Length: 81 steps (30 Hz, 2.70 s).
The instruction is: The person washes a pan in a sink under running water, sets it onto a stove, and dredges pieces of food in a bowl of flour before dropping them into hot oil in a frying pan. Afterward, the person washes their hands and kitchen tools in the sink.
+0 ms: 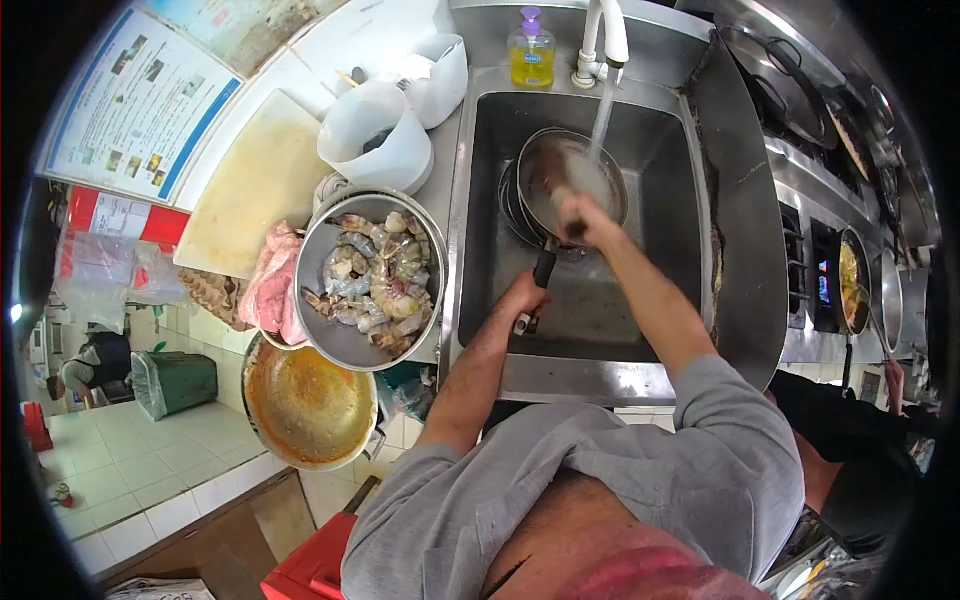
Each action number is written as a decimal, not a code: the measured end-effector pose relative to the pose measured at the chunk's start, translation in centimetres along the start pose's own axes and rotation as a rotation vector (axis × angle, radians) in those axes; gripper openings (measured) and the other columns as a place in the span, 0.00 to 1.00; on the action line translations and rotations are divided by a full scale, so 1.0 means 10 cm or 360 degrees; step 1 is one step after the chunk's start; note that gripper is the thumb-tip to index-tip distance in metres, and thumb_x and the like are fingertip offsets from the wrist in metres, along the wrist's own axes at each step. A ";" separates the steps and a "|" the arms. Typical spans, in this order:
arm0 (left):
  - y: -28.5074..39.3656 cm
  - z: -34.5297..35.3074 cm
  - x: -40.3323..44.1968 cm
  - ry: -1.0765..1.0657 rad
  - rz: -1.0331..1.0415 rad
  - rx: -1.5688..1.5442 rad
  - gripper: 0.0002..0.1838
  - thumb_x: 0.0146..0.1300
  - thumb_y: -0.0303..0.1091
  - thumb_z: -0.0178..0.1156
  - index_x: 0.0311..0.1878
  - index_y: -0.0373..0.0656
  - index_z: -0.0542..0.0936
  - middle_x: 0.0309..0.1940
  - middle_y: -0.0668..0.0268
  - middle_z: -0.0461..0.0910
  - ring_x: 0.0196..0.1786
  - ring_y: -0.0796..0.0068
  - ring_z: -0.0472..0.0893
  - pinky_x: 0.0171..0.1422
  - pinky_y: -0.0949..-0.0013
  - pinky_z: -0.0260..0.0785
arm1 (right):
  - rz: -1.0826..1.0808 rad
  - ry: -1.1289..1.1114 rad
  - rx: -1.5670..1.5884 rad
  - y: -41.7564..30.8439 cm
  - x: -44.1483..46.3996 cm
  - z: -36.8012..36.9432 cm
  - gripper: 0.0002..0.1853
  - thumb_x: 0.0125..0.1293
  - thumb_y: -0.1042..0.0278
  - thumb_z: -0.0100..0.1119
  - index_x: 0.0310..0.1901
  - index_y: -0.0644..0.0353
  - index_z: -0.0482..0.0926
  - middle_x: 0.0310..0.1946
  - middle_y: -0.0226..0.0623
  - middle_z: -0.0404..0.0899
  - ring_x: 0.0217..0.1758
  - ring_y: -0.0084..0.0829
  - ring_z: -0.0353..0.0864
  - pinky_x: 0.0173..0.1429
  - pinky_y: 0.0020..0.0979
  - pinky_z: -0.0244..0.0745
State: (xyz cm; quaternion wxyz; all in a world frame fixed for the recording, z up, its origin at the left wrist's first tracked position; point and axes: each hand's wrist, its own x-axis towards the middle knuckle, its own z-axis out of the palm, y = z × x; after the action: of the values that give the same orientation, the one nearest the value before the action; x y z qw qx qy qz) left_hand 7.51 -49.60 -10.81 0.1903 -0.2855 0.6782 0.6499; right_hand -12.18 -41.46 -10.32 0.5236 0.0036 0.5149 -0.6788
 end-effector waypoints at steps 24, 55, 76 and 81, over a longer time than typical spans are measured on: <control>0.05 0.02 -0.05 -0.0004 -0.0044 -0.0086 0.18 0.46 0.18 0.55 0.43 0.35 0.66 0.15 0.63 0.70 0.13 0.72 0.72 0.13 0.65 0.64 | -0.0475 0.0832 -0.1739 -0.88 -1.43 -0.61 0.36 0.36 0.74 0.62 0.56 0.63 0.71 0.46 0.49 0.77 0.49 0.41 0.77 0.52 0.34 0.68; -0.07 0.05 0.01 -0.0025 -0.0026 -0.0243 0.19 0.53 0.29 0.60 0.46 0.37 0.65 0.16 0.62 0.71 0.12 0.72 0.72 0.13 0.65 0.63 | -0.0759 0.1148 -0.2059 -2.19 1.58 2.67 0.40 0.49 0.40 0.58 0.61 0.53 0.63 0.58 0.43 0.68 0.63 0.41 0.63 0.65 0.45 0.51; 0.08 0.04 -0.01 -0.0204 -0.0140 -0.0833 0.11 0.52 0.30 0.61 0.32 0.34 0.71 0.22 0.63 0.73 0.20 0.71 0.76 0.21 0.68 0.71 | -0.0599 -0.1031 -0.3806 -1.27 1.20 3.61 0.51 0.29 0.78 0.68 0.63 0.43 0.63 0.52 0.39 0.75 0.54 0.38 0.74 0.54 0.38 0.70; 0.16 0.01 0.00 -0.0724 -0.0208 -0.1311 0.10 0.53 0.29 0.62 0.30 0.37 0.70 0.19 0.66 0.71 0.17 0.74 0.74 0.17 0.69 0.69 | -0.0419 -0.1077 -0.4180 -1.24 1.26 3.61 0.38 0.30 0.73 0.67 0.53 0.43 0.74 0.47 0.36 0.78 0.50 0.38 0.77 0.47 0.40 0.73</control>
State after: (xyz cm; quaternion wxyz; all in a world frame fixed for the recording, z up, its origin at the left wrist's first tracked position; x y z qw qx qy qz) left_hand 6.45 -49.53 -9.57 0.2456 -0.2296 0.2858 0.8974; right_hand -7.45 -76.70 8.41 0.1727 -0.7065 0.6198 0.2948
